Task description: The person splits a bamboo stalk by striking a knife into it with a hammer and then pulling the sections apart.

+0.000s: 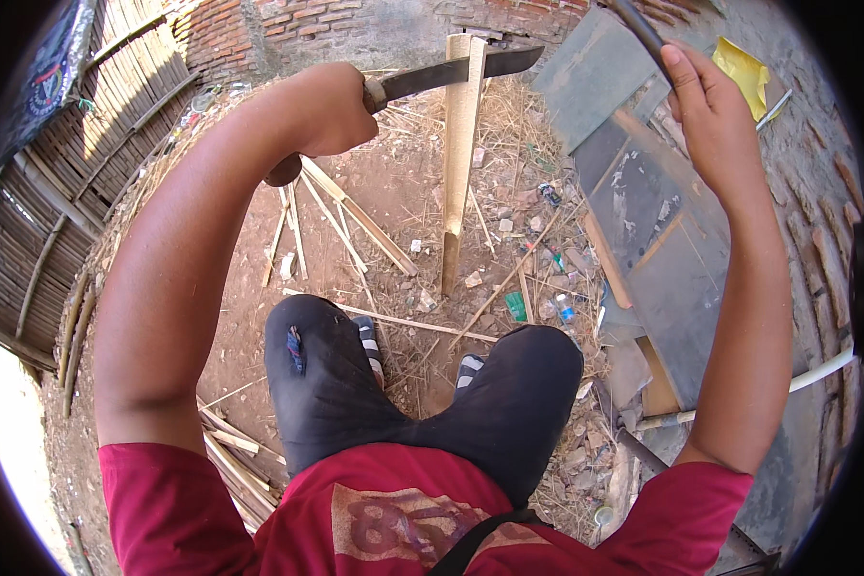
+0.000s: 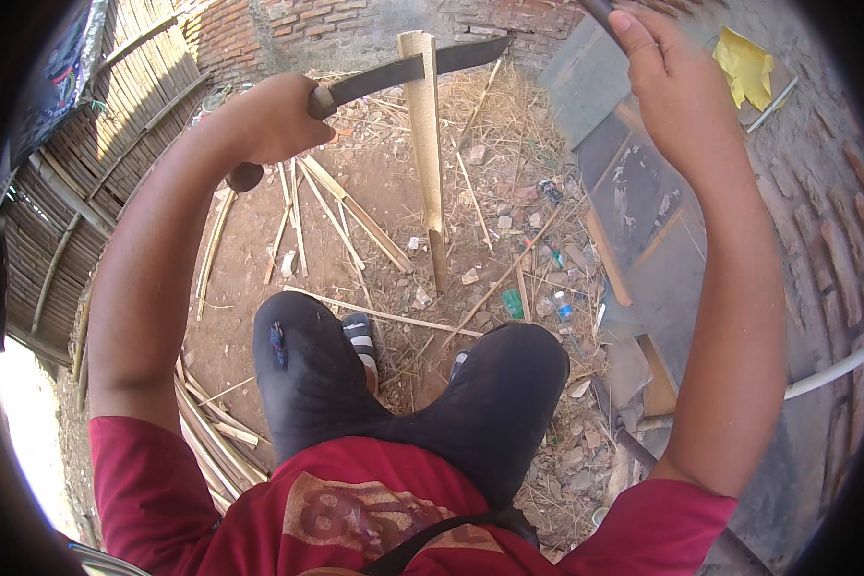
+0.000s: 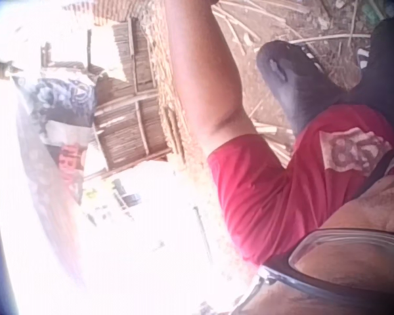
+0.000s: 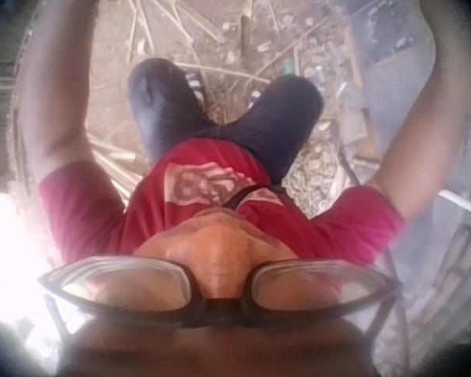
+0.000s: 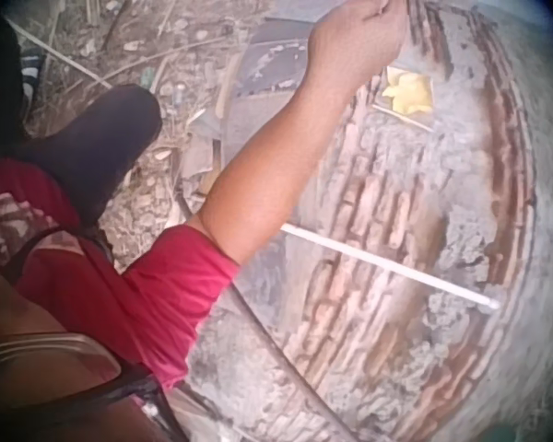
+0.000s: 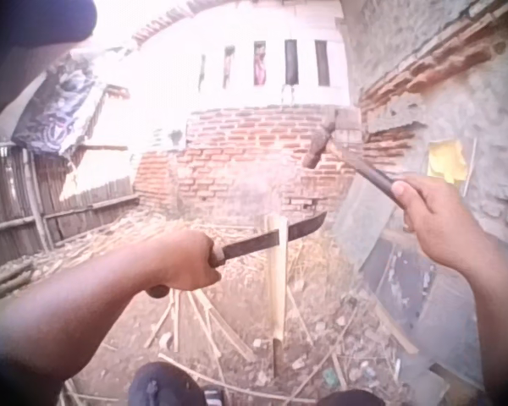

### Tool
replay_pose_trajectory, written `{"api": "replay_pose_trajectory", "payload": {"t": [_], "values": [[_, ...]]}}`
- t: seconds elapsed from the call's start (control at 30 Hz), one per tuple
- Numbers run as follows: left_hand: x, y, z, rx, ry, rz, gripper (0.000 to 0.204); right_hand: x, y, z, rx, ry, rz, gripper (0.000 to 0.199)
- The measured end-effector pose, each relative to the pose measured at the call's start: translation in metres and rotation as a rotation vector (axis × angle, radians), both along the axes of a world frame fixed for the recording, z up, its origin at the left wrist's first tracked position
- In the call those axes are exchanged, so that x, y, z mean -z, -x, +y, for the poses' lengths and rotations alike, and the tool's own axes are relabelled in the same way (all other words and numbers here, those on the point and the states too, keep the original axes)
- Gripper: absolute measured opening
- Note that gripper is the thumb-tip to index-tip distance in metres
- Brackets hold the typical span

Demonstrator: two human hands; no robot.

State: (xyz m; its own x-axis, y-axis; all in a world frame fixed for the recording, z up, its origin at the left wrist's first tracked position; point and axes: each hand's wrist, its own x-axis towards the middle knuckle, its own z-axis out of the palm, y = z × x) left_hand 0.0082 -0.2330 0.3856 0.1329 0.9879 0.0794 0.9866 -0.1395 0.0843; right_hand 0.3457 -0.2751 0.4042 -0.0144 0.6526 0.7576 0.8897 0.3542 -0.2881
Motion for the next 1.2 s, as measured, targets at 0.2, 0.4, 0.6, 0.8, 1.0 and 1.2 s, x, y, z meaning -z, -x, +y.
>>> {"api": "replay_pose_trajectory", "payload": {"t": [0.2, 0.4, 0.6, 0.8, 1.0, 1.2], "values": [[0.007, -0.007, 0.007, 0.019, -0.01, -0.022, 0.042, 0.049, -0.006, 0.004, 0.023, -0.023, -0.105, 0.046], [0.011, 0.011, 0.01, -0.032, 0.003, -0.018, 0.04, 0.028, -0.002, -0.006, 0.036, -0.005, 0.019, 0.045], [0.01, -0.003, 0.006, -0.016, 0.025, 0.007, 0.04, 0.05, -0.005, 0.024, 0.037, -0.077, 0.039, 0.045], [0.008, 0.004, 0.002, -0.016, 0.047, 0.008, 0.04, 0.051, -0.003, 0.01, 0.057, 0.098, 0.012, 0.045], [0.013, 0.0, 0.005, -0.025, 0.06, -0.023, 0.039, 0.038, 0.003, 0.001, -0.044, -0.081, 0.21, 0.046], [0.016, -0.005, 0.004, 0.038, 0.041, -0.013, 0.04, 0.103, -0.005, 0.021, -0.019, 0.099, 0.0, 0.045]]}}
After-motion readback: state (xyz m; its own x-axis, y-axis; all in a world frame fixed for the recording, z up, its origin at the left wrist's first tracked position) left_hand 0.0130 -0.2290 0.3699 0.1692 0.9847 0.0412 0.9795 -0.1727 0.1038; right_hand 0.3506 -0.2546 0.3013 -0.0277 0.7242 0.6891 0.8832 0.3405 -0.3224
